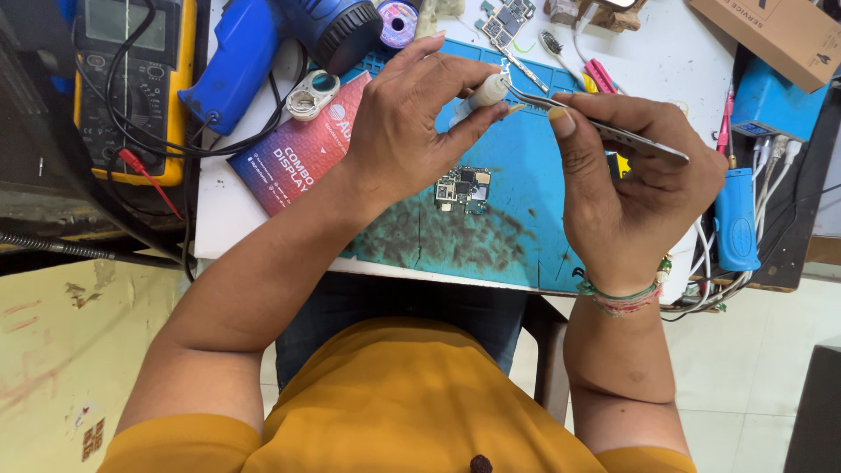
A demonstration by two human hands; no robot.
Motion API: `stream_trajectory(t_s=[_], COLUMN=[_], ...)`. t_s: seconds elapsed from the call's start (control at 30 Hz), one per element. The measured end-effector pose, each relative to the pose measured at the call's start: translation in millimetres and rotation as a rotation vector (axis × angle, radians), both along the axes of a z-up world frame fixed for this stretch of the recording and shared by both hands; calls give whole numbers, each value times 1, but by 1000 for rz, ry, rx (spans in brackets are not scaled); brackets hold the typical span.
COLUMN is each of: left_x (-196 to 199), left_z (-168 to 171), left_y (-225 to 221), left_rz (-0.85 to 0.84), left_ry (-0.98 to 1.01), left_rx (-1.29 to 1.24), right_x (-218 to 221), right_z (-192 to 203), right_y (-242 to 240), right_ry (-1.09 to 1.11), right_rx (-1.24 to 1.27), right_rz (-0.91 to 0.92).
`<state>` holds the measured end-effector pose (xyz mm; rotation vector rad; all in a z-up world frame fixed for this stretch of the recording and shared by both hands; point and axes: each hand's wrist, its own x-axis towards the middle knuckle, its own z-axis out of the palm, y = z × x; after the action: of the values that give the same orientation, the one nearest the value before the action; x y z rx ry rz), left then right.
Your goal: The person works on a small circuit board, using a soldering iron and tweezers to apply heat and manipulate components.
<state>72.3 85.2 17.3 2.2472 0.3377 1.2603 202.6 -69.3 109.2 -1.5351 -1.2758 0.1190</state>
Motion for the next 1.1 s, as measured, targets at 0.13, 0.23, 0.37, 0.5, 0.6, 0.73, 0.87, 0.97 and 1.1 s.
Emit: stream_trajectory(t_s=[0.13, 0.23, 0.37, 0.5, 0.6, 0.73, 0.87, 0.97, 1.1], left_x=[0, 0, 1, 1, 1, -1, -3, -7, -9], left_z=[0, 0, -1, -2, -3, -2, 0, 1, 1], left_y=[0, 0, 0, 0, -1, -1, -3, -1, 0], left_rz=[1, 0, -10, -3, -4, 6, 13, 25, 63], left_ry=[-4, 0, -3, -1, -9, 17, 31, 47, 57], left_rx=[2, 6, 3, 0, 4, 39, 93, 112, 184], right_x=[0, 0, 0, 1, 0, 2, 0, -1, -3], right_z=[-1, -2, -6, -11, -15, -16, -12, -9, -3], right_y=[1, 1, 2, 1, -2, -4, -7, -9, -14], right_ry=[18, 46, 145, 282, 343, 314, 250, 174, 63], right_rx=[3, 4, 9, 52, 94, 91, 55, 38, 4], right_rz=[10, 12, 3, 16, 23, -2, -13, -6, -34])
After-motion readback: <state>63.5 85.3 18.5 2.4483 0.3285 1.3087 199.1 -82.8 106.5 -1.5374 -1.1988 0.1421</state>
